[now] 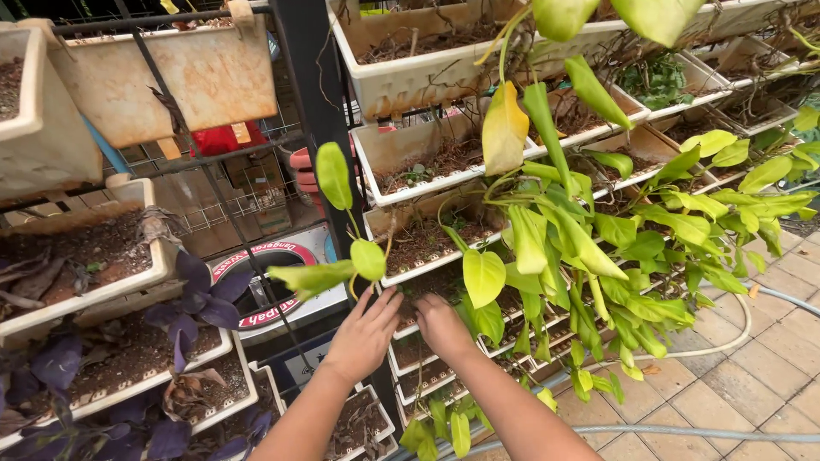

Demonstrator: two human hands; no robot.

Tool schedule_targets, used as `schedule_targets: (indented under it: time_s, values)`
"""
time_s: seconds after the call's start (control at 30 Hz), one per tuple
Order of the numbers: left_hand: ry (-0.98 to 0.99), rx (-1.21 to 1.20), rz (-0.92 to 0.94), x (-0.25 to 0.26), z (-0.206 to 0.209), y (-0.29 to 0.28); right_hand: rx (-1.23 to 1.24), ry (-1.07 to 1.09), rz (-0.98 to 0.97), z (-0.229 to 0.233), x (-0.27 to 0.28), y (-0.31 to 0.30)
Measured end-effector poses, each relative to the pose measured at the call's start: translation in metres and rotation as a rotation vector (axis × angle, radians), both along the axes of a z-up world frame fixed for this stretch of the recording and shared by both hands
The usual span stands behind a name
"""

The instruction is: The recorder is tending to plants in a vertical hydroponic or aeroponic wall garden, checking soil/medium and adjusting small plants.

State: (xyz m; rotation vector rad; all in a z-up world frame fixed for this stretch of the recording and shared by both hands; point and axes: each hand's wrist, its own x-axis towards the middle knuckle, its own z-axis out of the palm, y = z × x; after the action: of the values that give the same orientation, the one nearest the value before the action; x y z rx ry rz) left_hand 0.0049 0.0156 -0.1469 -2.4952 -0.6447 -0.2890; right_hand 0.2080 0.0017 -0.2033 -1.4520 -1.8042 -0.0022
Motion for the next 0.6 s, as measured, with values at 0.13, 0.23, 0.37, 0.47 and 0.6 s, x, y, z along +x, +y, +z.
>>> schedule_targets:
  time_s: [0.13, 0.23, 0.37, 0.47, 0.6]
  values:
    - [-0.005, -0.003, 0.070, 0.003, -0.039, 0.029, -0.117, -0.011, -0.005, -0.014, -0.001, 0.021]
    - [0.268, -0.011, 0.169, 0.003, -0.049, 0.040, -0.049, -0.122, 0.049, -0.005, -0.007, 0.031]
    - [-0.008, -0.294, 0.186, 0.005, -0.045, 0.038, -0.273, -0.219, 0.095, 0.015, -0.014, 0.040]
    - [-0.048, -0.331, 0.230, 0.006, -0.026, 0.022, -0.289, -0.300, 0.126, 0.004, -0.012, 0.060]
    - [-0.103, -0.361, 0.253, 0.006, -0.022, 0.016, -0.193, -0.328, 0.123, -0.030, 0.006, 0.097]
